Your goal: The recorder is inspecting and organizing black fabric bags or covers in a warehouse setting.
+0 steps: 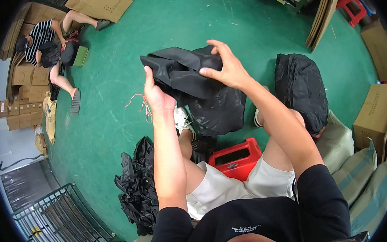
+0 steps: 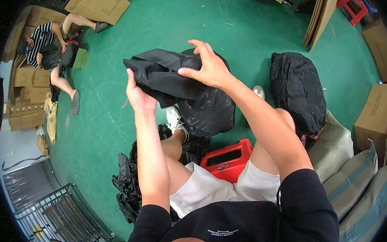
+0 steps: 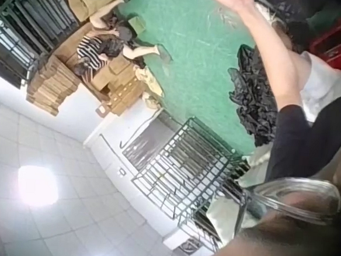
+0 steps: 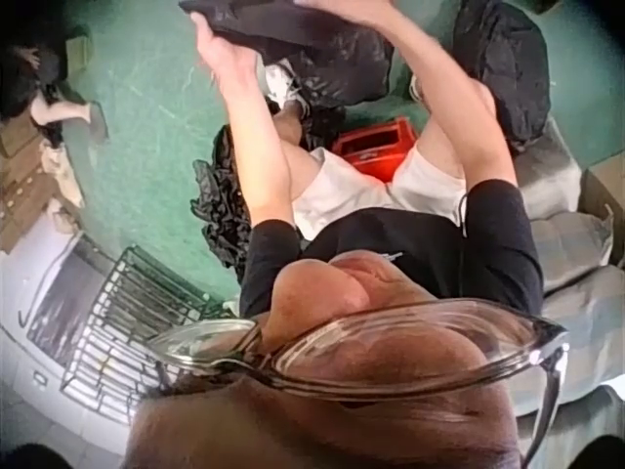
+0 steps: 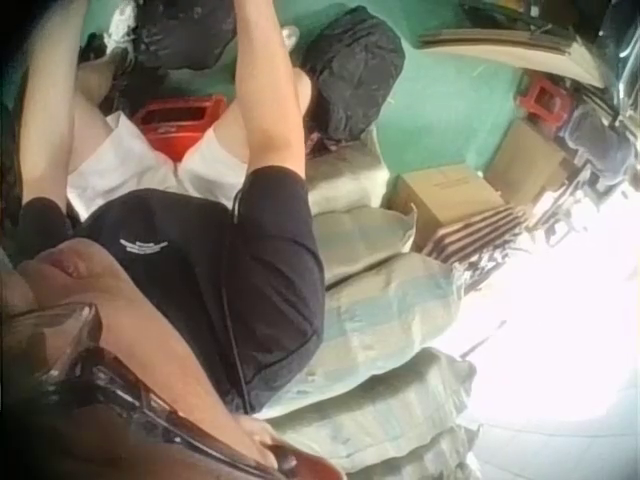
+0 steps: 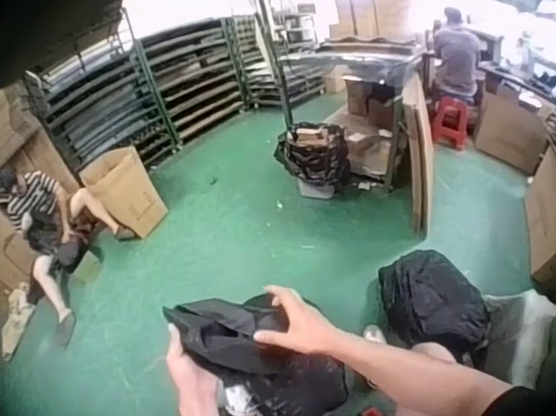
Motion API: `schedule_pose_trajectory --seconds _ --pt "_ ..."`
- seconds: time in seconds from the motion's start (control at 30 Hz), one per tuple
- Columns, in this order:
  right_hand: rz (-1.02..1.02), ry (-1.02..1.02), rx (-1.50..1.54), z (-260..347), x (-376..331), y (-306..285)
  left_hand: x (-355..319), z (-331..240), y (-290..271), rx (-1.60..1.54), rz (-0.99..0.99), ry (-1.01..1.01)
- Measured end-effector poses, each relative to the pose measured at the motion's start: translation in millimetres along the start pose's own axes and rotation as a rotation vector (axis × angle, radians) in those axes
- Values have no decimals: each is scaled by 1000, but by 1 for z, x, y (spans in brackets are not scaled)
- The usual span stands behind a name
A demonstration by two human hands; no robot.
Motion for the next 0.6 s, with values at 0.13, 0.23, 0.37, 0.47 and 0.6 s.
schedule_pose_trajectory --seconds 0.13,0.23,0.37,0.47,0.6 --pt "170 -35 81 -9 -1 35 -8 17 29 -131 163 -101" --pt "144 75 163 -20 -3 52 -9 27 33 -66 199 -112" --pt "27 123 104 -29 -2 48 -7 40 33 50 220 -146" --pt "-17 246 155 -44 2 43 -12 37 38 7 229 -183" --pt "4 362 587 -61 10 42 -15 22 31 -137 227 -186"
Point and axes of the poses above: each hand's wrist, its own x-axis towards the middle knuckle, its own y-axis out of the palm, z = x × y, the point moved 9 cm from there along x, towards the middle knuckle, and after that the axes turned 11 degrees about x, right-handed, at the moved point
